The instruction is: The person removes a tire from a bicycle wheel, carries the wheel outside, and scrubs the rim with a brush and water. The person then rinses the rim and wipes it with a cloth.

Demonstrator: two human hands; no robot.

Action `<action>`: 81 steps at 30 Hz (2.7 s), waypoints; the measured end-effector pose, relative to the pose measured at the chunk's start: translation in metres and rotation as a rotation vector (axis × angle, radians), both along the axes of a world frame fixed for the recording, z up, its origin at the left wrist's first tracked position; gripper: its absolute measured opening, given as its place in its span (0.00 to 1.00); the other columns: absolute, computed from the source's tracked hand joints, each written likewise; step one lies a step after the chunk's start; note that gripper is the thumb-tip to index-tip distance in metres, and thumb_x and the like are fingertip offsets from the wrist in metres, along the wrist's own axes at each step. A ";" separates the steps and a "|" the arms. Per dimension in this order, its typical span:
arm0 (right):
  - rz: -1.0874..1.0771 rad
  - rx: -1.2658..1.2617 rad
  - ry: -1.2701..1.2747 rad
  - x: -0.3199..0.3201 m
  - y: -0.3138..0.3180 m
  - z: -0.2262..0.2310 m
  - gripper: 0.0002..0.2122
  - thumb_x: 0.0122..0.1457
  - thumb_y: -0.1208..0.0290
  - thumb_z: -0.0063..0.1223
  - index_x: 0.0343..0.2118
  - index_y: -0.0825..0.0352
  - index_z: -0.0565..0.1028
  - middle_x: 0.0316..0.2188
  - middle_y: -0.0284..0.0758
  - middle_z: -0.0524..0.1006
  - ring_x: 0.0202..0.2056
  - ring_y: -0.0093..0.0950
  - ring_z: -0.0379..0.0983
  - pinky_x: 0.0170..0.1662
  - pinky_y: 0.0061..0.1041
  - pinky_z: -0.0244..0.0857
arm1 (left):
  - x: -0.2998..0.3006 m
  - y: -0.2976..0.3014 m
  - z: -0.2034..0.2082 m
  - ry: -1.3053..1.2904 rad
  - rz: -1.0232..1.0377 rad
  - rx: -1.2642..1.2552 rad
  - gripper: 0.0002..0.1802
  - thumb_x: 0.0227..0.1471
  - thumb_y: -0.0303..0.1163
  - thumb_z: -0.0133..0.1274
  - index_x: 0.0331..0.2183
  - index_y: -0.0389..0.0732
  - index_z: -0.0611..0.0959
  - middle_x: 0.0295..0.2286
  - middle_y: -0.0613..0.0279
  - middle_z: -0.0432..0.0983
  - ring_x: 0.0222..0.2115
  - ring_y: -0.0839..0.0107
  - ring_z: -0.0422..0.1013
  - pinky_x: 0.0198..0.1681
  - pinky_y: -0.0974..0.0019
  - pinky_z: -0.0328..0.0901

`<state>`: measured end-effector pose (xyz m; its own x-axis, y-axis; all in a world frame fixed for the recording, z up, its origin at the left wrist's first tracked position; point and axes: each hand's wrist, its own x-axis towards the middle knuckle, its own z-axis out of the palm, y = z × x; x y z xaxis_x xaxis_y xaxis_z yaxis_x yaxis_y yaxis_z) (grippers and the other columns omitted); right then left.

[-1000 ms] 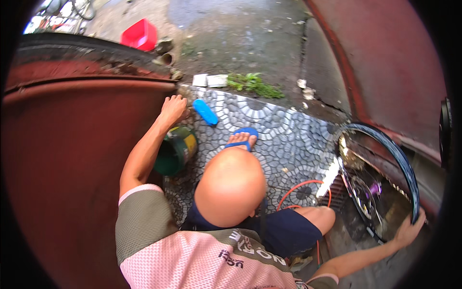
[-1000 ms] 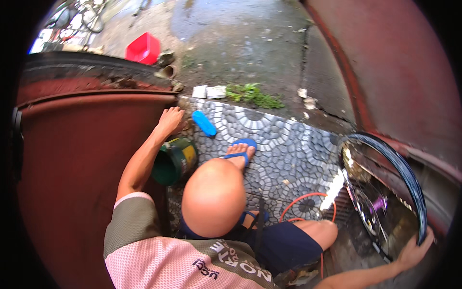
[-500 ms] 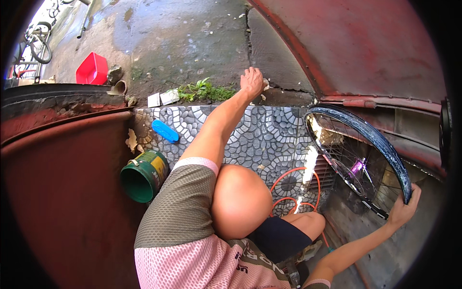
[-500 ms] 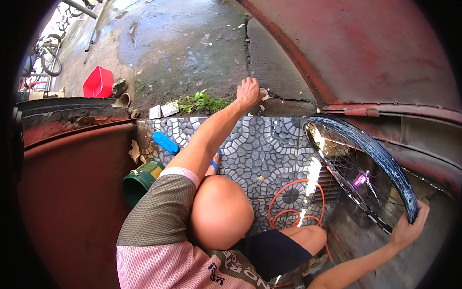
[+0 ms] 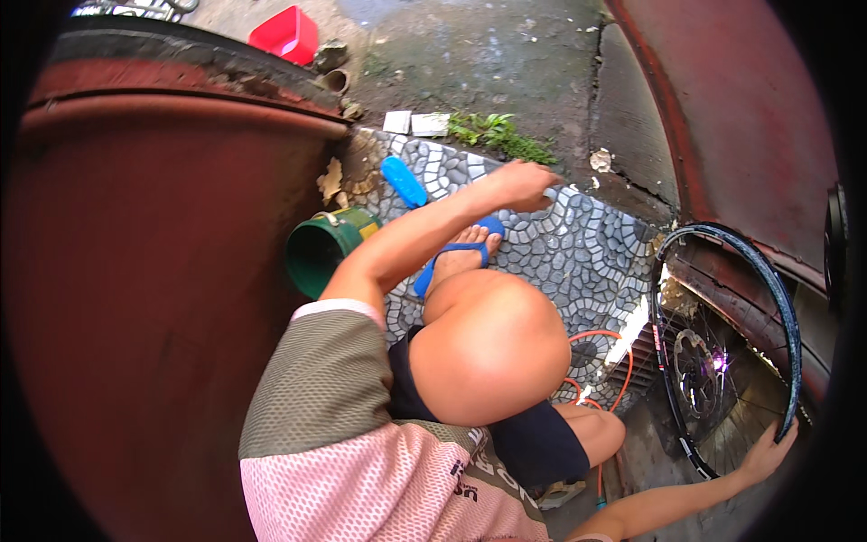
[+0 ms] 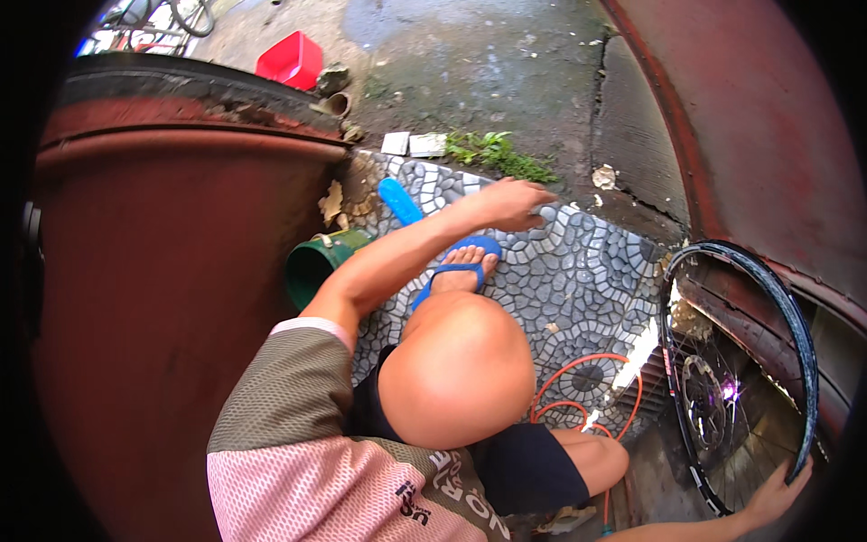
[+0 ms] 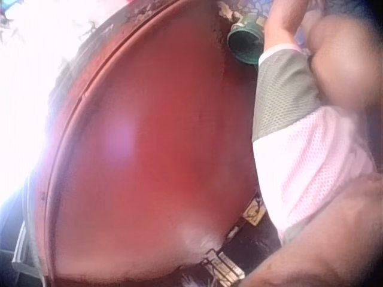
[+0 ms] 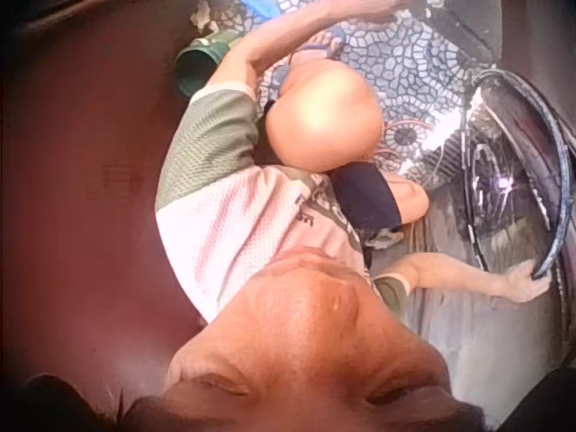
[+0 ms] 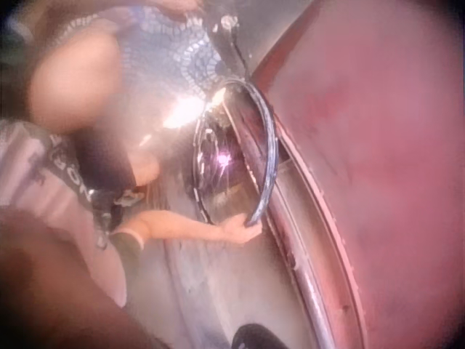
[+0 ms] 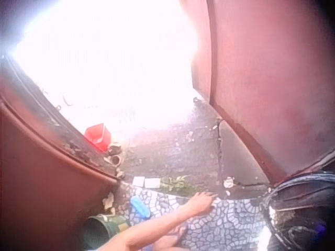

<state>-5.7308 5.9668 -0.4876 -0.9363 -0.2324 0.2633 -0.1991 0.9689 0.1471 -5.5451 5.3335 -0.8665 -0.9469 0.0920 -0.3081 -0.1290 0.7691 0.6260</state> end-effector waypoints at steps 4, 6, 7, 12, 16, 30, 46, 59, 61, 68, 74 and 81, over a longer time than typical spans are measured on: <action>0.034 0.014 0.022 -0.020 0.029 -0.008 0.22 0.73 0.63 0.53 0.64 0.68 0.71 0.57 0.44 0.78 0.59 0.40 0.73 0.64 0.33 0.62 | 0.146 -0.107 0.099 -0.312 0.292 -0.059 0.30 0.54 0.22 0.52 0.59 0.48 0.83 0.47 0.45 0.83 0.47 0.46 0.79 0.52 0.48 0.73; 0.057 0.010 -0.047 -0.039 0.025 -0.008 0.22 0.74 0.61 0.53 0.65 0.68 0.71 0.59 0.44 0.77 0.60 0.40 0.73 0.64 0.33 0.61 | 0.251 -0.152 0.114 -0.321 0.280 -0.288 0.38 0.46 0.18 0.49 0.61 0.51 0.82 0.46 0.44 0.83 0.46 0.46 0.79 0.50 0.47 0.74; 0.052 -0.011 -0.072 -0.042 0.027 -0.008 0.22 0.74 0.61 0.53 0.65 0.68 0.70 0.59 0.44 0.77 0.60 0.40 0.73 0.64 0.34 0.61 | 0.271 -0.152 0.143 -0.557 0.368 -0.299 0.41 0.44 0.18 0.50 0.62 0.50 0.81 0.47 0.43 0.83 0.50 0.46 0.78 0.54 0.48 0.73; 0.039 -0.056 -0.134 -0.070 0.019 -0.016 0.21 0.74 0.56 0.51 0.64 0.61 0.71 0.55 0.45 0.79 0.57 0.44 0.75 0.59 0.36 0.64 | 0.388 -0.137 0.119 -0.346 0.545 -0.313 0.39 0.54 0.28 0.62 0.66 0.51 0.70 0.57 0.48 0.75 0.58 0.45 0.72 0.57 0.47 0.70; 0.029 -0.078 -0.112 -0.078 0.007 -0.018 0.21 0.73 0.52 0.51 0.63 0.56 0.72 0.51 0.44 0.81 0.52 0.47 0.76 0.55 0.37 0.67 | 0.374 -0.109 0.129 -0.139 0.912 -0.621 0.23 0.55 0.32 0.63 0.51 0.35 0.78 0.49 0.40 0.79 0.53 0.41 0.75 0.54 0.46 0.72; 0.196 -0.037 0.146 -0.023 -0.040 -0.006 0.19 0.61 0.63 0.61 0.56 0.57 0.76 0.45 0.40 0.82 0.50 0.43 0.78 0.54 0.40 0.70 | 0.179 -0.108 0.028 -0.490 0.839 -0.283 0.35 0.53 0.62 0.62 0.40 0.35 0.88 0.41 0.36 0.85 0.47 0.41 0.81 0.51 0.45 0.73; 0.172 -0.282 0.341 0.044 -0.067 0.009 0.17 0.50 0.57 0.73 0.34 0.63 0.80 0.33 0.39 0.81 0.40 0.42 0.78 0.48 0.40 0.68 | -0.124 0.144 0.343 1.047 -0.343 0.091 0.22 0.59 0.22 0.60 0.54 0.49 0.88 0.42 0.55 0.76 0.40 0.62 0.76 0.41 0.60 0.72; -0.158 -0.603 0.615 0.221 0.066 -0.009 0.19 0.58 0.58 0.70 0.49 0.60 0.82 0.41 0.36 0.84 0.44 0.37 0.83 0.48 0.35 0.75 | -0.203 0.397 0.379 1.068 -0.713 -0.213 0.32 0.62 0.57 0.61 0.43 0.32 0.85 0.47 0.37 0.72 0.45 0.40 0.73 0.50 0.45 0.68; -0.434 -0.986 0.681 0.298 0.102 -0.094 0.17 0.62 0.61 0.67 0.49 0.65 0.81 0.43 0.42 0.85 0.42 0.36 0.85 0.45 0.33 0.76 | -0.204 0.406 0.382 0.950 -0.714 -0.121 0.33 0.65 0.58 0.58 0.44 0.32 0.86 0.44 0.41 0.73 0.44 0.46 0.74 0.50 0.50 0.68; -1.402 -0.926 -0.131 0.509 0.062 -0.387 0.10 0.65 0.64 0.59 0.42 0.65 0.80 0.38 0.41 0.82 0.41 0.43 0.83 0.44 0.42 0.76 | -0.258 0.415 0.375 0.939 -0.782 0.081 0.23 0.66 0.48 0.62 0.49 0.37 0.89 0.37 0.59 0.73 0.37 0.71 0.72 0.43 0.68 0.66; -1.279 -0.900 -0.027 0.479 -0.013 -0.463 0.15 0.63 0.64 0.63 0.48 0.65 0.78 0.44 0.44 0.79 0.47 0.44 0.81 0.45 0.45 0.77 | -0.266 0.418 0.387 0.727 -0.752 0.076 0.22 0.66 0.45 0.62 0.54 0.39 0.88 0.41 0.62 0.79 0.45 0.75 0.75 0.51 0.69 0.67; -1.387 -1.055 -0.231 0.452 0.020 -0.455 0.20 0.65 0.64 0.62 0.54 0.67 0.69 0.36 0.40 0.77 0.40 0.38 0.82 0.38 0.38 0.79 | -0.255 0.419 0.376 0.835 -0.784 0.175 0.21 0.68 0.42 0.60 0.53 0.38 0.87 0.41 0.60 0.77 0.43 0.73 0.75 0.50 0.68 0.68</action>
<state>-5.2784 5.9870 -0.9423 -0.3140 0.8643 -0.3930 0.8575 0.0804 -0.5082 -5.8003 5.7529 -0.4908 -0.5136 0.7236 0.4611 0.8487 0.3493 0.3972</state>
